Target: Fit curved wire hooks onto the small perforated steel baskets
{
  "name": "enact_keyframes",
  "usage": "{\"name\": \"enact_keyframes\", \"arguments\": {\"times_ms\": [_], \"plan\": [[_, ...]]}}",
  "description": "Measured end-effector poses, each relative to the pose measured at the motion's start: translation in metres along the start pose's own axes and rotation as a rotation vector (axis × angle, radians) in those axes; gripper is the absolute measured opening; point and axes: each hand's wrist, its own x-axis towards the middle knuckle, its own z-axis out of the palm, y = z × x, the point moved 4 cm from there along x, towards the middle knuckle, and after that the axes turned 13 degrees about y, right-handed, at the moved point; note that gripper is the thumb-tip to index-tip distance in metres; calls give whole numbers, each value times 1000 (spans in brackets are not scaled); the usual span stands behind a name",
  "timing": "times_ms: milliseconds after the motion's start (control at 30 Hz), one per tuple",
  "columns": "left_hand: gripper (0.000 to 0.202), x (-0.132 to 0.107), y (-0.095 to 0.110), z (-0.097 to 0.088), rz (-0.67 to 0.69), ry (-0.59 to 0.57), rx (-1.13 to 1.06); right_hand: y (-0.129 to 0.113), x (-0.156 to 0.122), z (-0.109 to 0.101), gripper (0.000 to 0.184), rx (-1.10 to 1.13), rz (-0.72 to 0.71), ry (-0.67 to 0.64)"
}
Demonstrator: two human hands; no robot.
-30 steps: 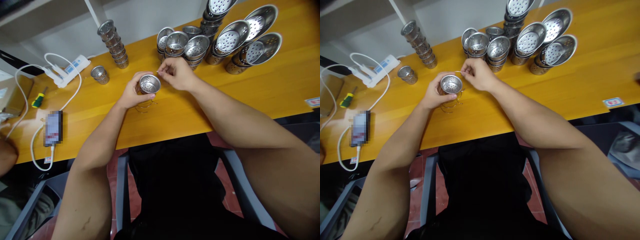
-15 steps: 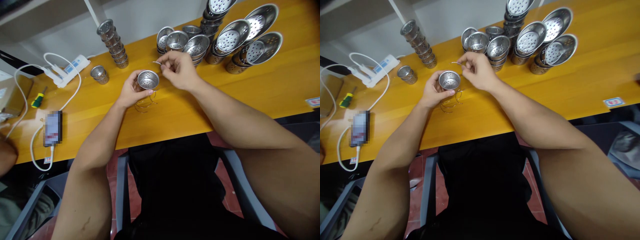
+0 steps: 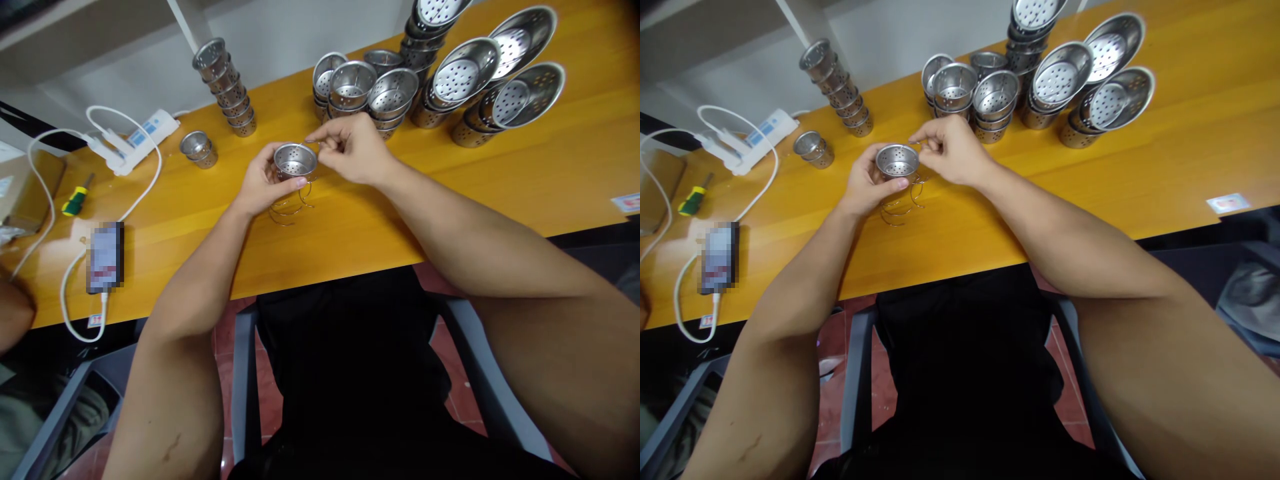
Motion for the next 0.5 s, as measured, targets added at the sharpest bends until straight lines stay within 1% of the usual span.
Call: {"name": "enact_keyframes", "arguments": {"times_ms": [167, 300, 400, 500], "plan": [[106, -3, 2, 1, -8, -20, 36, -5, -3, 3, 13, -36, 37, -7], [109, -8, 4, 7, -25, -57, 104, -12, -8, 10, 19, -44, 89, -5], [109, -10, 5, 10, -1, -47, 132, -18, -12, 16, 25, -28, 116, 6], [105, -11, 10, 11, 32, -37, 162, -24, -14, 20, 20, -13, 122, 19]]}}
